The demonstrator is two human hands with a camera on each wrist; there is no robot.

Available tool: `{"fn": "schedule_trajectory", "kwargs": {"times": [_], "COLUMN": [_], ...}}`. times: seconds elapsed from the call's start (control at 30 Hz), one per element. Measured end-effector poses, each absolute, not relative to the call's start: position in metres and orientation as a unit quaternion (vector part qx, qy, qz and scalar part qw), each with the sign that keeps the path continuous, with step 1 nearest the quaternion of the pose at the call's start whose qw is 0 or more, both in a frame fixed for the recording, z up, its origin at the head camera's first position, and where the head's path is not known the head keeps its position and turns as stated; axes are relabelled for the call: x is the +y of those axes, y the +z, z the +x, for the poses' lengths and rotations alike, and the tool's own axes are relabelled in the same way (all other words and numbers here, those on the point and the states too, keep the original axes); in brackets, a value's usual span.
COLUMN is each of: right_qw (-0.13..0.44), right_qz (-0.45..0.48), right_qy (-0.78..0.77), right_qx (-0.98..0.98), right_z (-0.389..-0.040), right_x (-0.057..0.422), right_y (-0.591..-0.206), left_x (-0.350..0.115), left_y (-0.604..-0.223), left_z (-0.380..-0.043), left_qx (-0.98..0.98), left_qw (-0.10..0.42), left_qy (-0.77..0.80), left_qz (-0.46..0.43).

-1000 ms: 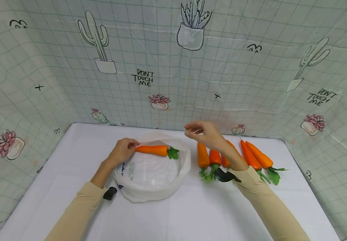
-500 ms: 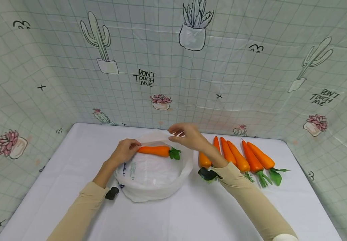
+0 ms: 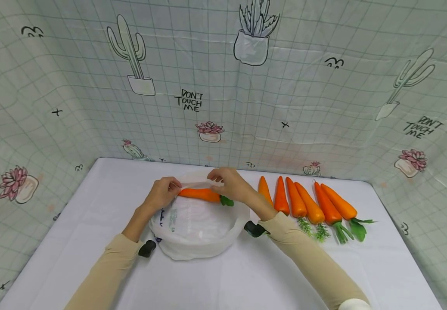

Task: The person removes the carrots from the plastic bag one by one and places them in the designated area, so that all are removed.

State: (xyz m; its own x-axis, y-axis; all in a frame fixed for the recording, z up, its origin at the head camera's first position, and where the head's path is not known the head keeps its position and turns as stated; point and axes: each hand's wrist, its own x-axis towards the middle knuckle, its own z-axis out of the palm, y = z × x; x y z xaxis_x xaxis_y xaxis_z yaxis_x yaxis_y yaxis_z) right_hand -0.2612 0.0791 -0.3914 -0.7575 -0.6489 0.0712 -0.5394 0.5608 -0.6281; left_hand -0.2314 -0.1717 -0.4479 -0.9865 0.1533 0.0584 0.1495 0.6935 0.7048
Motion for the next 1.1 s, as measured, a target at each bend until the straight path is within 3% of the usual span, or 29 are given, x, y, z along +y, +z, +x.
{"fn": "schedule_trajectory", "kwargs": {"times": [0.3, 0.8, 1.1], "right_qw": [0.094, -0.028, -0.04], "right_qz": [-0.336, -0.381, -0.382], "right_qy": [-0.271, -0.08, -0.021], "right_qx": [0.897, 0.921, 0.923], "right_z": [-0.253, -0.24, -0.236], "right_x": [0.06, 0.045, 0.041], "right_y": [-0.408, -0.43, -0.433], "left_x": [-0.17, -0.167, -0.17], "left_y": [-0.447, -0.449, -0.449], "left_z": [-0.234, -0.234, -0.234], "left_qx": [0.919, 0.917, 0.912], "left_qw": [0.008, 0.012, 0.013], "left_qy": [0.392, 0.399, 0.408], "left_qz": [0.043, 0.014, 0.02]}}
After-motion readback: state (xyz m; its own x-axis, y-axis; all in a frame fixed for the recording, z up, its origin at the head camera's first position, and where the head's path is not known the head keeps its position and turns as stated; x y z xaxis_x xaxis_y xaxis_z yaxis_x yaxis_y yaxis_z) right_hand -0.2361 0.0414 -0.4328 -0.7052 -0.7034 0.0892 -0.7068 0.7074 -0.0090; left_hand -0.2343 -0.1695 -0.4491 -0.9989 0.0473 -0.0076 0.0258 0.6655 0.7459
